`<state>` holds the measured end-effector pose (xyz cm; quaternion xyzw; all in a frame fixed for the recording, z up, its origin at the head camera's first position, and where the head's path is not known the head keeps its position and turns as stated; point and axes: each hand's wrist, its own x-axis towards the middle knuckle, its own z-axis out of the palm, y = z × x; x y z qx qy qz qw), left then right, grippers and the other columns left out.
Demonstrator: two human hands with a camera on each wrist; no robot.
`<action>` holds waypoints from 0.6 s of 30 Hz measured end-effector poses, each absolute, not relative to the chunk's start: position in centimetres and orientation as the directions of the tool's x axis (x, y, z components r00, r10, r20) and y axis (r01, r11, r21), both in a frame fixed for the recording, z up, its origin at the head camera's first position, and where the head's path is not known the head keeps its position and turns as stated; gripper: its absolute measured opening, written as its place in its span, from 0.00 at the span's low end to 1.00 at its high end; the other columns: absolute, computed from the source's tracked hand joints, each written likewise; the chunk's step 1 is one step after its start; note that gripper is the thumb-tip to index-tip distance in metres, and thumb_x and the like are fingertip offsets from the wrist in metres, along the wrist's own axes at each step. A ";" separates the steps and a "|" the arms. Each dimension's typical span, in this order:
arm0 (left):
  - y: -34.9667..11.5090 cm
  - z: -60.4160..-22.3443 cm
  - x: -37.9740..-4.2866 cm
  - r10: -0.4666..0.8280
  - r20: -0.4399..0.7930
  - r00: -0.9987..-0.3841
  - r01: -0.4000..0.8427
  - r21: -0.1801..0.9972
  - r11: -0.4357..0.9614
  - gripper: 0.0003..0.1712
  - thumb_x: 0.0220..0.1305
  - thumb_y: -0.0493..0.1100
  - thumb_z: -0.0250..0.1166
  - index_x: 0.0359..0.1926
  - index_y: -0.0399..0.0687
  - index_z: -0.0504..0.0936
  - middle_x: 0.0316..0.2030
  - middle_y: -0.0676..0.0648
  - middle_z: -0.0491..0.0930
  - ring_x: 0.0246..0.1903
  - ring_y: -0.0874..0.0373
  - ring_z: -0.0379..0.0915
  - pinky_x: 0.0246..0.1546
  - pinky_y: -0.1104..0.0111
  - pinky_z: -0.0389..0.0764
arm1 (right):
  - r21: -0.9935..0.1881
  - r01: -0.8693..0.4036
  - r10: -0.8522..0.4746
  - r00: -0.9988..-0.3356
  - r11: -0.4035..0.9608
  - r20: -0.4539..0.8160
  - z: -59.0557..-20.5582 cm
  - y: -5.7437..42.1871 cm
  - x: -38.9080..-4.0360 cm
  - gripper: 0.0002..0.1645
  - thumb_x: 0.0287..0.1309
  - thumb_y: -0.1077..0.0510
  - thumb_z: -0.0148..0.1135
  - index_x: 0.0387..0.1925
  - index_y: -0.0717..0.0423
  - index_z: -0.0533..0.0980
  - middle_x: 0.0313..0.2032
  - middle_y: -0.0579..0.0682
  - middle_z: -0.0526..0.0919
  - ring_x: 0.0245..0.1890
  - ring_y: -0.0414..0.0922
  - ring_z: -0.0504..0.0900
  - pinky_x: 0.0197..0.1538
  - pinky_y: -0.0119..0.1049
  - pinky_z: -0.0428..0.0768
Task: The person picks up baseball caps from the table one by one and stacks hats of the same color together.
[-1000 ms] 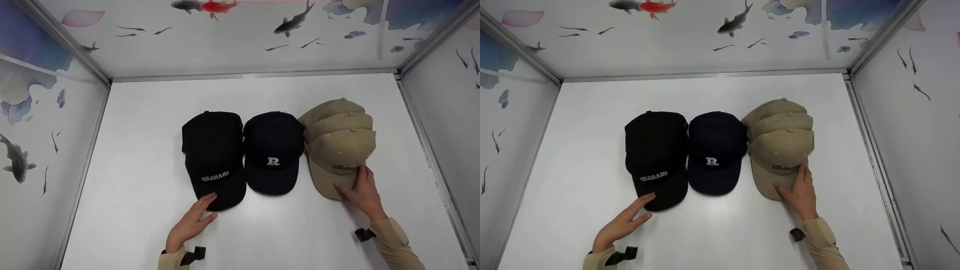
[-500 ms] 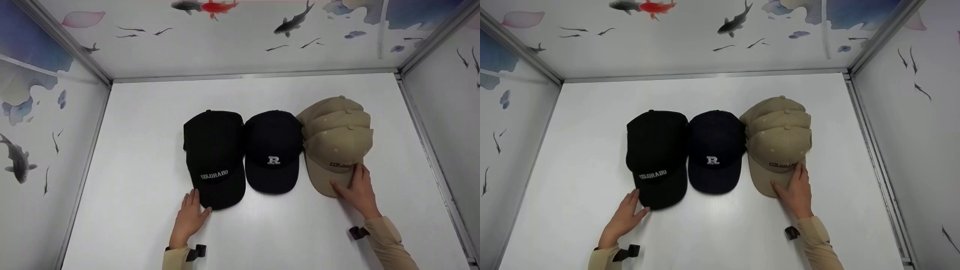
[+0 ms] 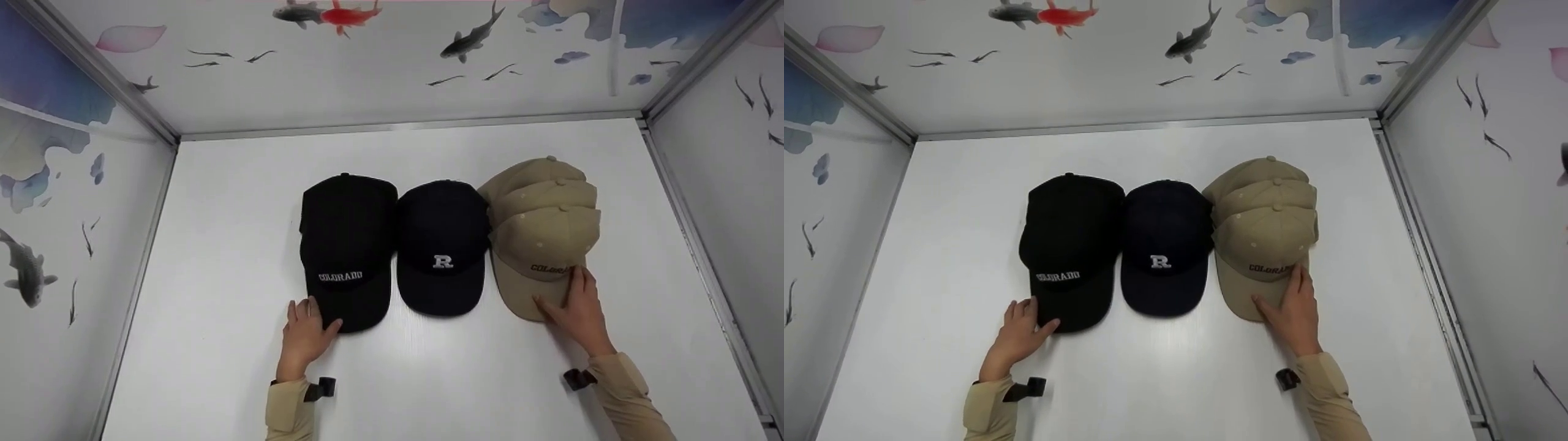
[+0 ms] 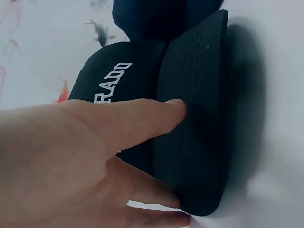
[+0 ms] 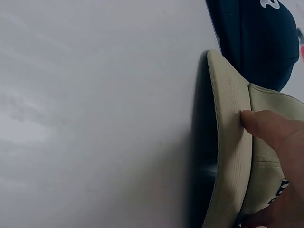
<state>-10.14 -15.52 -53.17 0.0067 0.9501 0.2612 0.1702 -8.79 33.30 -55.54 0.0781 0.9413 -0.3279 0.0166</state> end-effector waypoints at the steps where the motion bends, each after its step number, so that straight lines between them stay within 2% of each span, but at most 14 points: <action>1: -15.6 -53.2 -10.1 0.100 -0.322 -0.941 -0.079 0.499 0.863 0.45 0.66 0.50 0.61 0.65 0.16 0.54 0.63 0.23 0.57 0.66 0.26 0.42 0.57 0.37 0.60 | -0.620 0.157 0.130 -0.987 0.768 -0.089 -55.5 33.4 -8.9 0.64 0.54 0.49 0.70 0.72 0.71 0.37 0.66 0.78 0.46 0.64 0.73 0.52 0.60 0.67 0.57; 7: -15.9 -53.0 -9.9 0.098 -0.320 -0.942 -0.080 0.500 0.863 0.43 0.66 0.48 0.61 0.65 0.17 0.55 0.63 0.23 0.57 0.65 0.25 0.45 0.56 0.36 0.60 | -0.674 0.142 0.071 -0.989 0.724 -0.133 -55.2 34.2 -9.4 0.63 0.55 0.50 0.70 0.73 0.69 0.36 0.67 0.77 0.43 0.66 0.72 0.48 0.62 0.66 0.55; 12: -16.2 -52.1 -10.4 0.109 -0.318 -0.942 -0.071 0.505 0.860 0.40 0.67 0.48 0.60 0.64 0.18 0.59 0.62 0.23 0.59 0.64 0.26 0.48 0.55 0.36 0.61 | -0.753 0.114 0.013 -0.990 0.648 -0.139 -54.3 35.6 -9.7 0.58 0.58 0.54 0.67 0.73 0.68 0.38 0.67 0.76 0.43 0.67 0.71 0.45 0.64 0.65 0.51; 15: -16.5 -51.1 -11.0 0.103 -0.275 -0.956 -0.053 0.506 0.861 0.36 0.67 0.48 0.60 0.63 0.21 0.63 0.62 0.23 0.60 0.63 0.26 0.50 0.53 0.36 0.63 | -0.766 0.083 0.026 -0.996 0.637 -0.087 -52.9 36.6 -10.3 0.54 0.59 0.57 0.66 0.73 0.70 0.41 0.67 0.76 0.46 0.67 0.71 0.46 0.63 0.67 0.51; 18: -16.7 -49.5 -12.2 0.089 -0.162 -0.983 -0.005 0.504 0.864 0.33 0.66 0.46 0.61 0.62 0.23 0.67 0.61 0.23 0.62 0.62 0.27 0.53 0.51 0.36 0.66 | -0.749 0.042 0.067 -0.998 0.661 0.003 -50.6 37.1 -11.4 0.52 0.59 0.58 0.66 0.72 0.70 0.44 0.67 0.76 0.48 0.66 0.71 0.49 0.62 0.67 0.52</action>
